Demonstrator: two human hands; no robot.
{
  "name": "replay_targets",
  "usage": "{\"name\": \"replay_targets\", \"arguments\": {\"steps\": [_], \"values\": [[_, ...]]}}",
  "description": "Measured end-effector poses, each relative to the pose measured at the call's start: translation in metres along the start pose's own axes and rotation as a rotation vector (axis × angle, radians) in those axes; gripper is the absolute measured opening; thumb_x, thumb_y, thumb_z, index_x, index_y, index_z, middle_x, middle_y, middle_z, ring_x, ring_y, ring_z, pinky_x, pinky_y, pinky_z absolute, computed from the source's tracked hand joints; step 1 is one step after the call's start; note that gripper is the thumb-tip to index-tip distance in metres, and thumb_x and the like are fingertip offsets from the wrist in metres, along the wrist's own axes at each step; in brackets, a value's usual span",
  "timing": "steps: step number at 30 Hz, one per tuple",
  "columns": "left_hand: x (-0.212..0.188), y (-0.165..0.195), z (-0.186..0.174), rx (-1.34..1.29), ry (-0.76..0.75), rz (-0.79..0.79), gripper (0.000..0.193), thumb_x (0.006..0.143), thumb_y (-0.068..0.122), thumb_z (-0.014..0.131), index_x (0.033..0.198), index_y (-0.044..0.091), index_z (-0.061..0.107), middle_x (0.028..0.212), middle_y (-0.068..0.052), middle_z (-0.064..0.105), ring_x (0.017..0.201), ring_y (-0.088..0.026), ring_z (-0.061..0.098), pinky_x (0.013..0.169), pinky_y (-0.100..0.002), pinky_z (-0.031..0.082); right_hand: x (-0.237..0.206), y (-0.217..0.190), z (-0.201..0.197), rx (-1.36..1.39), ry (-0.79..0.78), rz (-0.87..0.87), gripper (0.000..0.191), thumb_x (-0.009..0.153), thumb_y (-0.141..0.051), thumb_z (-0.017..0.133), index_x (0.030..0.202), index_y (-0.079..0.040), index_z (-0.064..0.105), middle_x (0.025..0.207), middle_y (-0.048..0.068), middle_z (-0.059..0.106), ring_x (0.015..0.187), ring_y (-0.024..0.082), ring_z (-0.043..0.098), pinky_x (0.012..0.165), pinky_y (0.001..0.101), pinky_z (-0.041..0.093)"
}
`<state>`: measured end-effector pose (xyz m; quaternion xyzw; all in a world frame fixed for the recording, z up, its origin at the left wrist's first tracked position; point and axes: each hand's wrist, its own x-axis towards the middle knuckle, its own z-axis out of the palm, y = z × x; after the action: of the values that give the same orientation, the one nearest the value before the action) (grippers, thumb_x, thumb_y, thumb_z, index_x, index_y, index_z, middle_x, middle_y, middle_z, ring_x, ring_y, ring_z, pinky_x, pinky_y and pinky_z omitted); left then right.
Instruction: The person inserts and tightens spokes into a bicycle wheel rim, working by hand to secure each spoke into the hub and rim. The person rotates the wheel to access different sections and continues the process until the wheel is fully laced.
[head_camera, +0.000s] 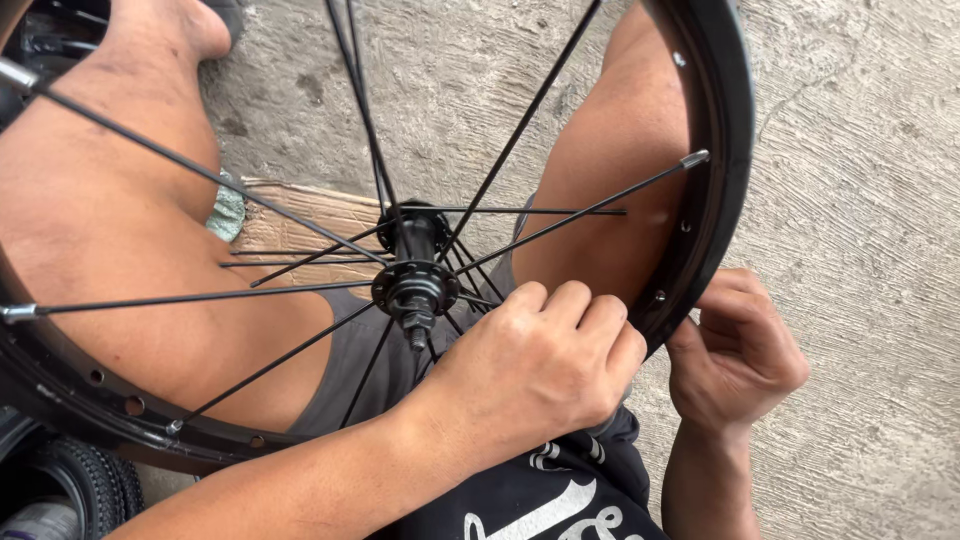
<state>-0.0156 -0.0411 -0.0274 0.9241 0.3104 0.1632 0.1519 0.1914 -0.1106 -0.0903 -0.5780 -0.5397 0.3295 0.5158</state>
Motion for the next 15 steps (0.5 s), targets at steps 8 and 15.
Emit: {"name": "replay_targets", "arguments": {"steps": [8, 15], "values": [[0.004, 0.0, -0.002, -0.021, -0.103, -0.049, 0.011, 0.084, 0.016, 0.069, 0.08, 0.01, 0.06, 0.071, -0.002, 0.058, 0.066, -0.016, 0.06, 0.055, -0.03, 0.046, -0.006, 0.004, 0.001, -0.047, 0.05, 0.004, 0.012, 0.108, 0.001, 0.07, 0.113, 0.005, 0.059, 0.107, 0.017, 0.07, 0.096, 0.014, 0.071, 0.085, 0.024, 0.061], [0.005, -0.003, -0.004, -0.037, -0.133, -0.048, 0.011, 0.085, 0.017, 0.069, 0.086, 0.009, 0.063, 0.069, -0.002, 0.058, 0.061, -0.014, 0.059, 0.053, -0.029, 0.046, -0.018, -0.001, 0.013, -0.002, 0.109, -0.008, 0.015, 0.118, -0.01, 0.055, 0.125, -0.003, 0.044, 0.107, 0.011, 0.066, 0.097, 0.013, 0.068, 0.086, 0.0223, 0.059]]}}
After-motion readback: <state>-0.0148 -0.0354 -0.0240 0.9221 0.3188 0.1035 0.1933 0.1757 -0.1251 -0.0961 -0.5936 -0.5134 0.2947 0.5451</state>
